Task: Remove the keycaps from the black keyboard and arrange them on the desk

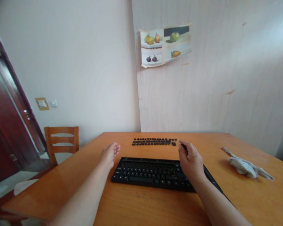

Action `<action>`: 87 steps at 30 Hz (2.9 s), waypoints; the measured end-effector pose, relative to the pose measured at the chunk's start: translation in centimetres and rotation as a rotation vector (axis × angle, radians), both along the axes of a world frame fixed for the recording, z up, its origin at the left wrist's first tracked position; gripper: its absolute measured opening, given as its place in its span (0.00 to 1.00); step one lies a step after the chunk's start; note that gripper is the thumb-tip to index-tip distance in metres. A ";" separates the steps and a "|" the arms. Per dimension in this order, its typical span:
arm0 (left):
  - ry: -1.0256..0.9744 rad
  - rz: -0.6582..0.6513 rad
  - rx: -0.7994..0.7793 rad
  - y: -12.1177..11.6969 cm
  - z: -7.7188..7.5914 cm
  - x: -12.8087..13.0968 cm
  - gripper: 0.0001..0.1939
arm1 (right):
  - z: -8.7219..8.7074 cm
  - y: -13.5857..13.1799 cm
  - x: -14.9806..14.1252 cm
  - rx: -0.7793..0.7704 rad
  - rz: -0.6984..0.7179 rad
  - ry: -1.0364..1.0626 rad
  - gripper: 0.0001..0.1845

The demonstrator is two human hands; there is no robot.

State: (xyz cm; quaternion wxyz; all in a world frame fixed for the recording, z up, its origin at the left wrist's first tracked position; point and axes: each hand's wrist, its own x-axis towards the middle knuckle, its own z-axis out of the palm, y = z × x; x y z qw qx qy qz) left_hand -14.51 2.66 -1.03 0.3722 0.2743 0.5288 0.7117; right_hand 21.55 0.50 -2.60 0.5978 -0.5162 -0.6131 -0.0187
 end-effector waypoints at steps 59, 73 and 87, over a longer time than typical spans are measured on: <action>0.019 -0.433 -0.087 1.3 -2.3 1.1 0.41 | 3.8 -3.3 -10.5 -0.605 0.603 0.287 0.20; -0.132 -0.481 -0.132 2.0 -2.4 0.7 0.34 | 3.4 -3.2 -19.5 -0.496 0.776 -0.111 0.06; -0.121 -0.459 -0.115 2.4 -3.1 0.7 0.35 | 3.1 -3.3 -20.1 -0.522 0.786 -0.194 0.06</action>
